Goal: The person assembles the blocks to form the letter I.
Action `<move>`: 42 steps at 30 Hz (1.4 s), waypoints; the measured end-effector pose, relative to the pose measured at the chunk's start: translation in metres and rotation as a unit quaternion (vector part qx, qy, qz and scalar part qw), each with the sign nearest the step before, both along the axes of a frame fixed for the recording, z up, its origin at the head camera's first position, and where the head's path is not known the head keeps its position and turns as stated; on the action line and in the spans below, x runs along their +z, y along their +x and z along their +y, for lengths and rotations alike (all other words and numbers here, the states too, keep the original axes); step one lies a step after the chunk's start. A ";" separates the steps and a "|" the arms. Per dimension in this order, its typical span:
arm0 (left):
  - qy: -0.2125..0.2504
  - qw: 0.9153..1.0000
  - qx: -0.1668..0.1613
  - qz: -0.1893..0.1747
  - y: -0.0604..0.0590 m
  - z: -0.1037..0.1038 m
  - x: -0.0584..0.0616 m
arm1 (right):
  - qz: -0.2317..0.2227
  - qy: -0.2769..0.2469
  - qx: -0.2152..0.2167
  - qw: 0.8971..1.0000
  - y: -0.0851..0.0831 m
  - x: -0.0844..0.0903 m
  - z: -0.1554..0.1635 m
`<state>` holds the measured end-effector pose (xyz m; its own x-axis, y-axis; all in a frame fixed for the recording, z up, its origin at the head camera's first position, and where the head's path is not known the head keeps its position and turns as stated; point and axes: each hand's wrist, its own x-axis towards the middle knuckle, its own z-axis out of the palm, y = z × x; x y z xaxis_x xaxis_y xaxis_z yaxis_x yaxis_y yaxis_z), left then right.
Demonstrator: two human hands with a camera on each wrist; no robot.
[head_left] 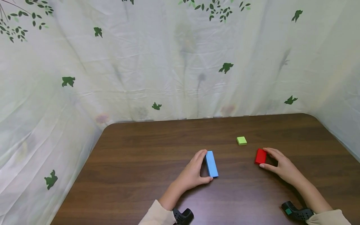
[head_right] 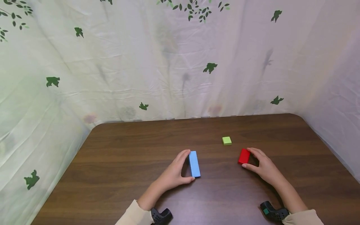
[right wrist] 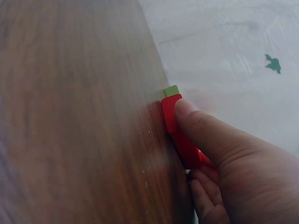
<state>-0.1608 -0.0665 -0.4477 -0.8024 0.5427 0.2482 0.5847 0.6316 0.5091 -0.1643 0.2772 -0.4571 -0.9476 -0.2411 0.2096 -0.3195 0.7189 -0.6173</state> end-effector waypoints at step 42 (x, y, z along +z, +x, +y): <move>-0.026 0.997 -0.030 -0.073 -0.003 -0.011 -0.003 | -0.016 -0.001 -0.003 1.000 0.001 0.001 -0.001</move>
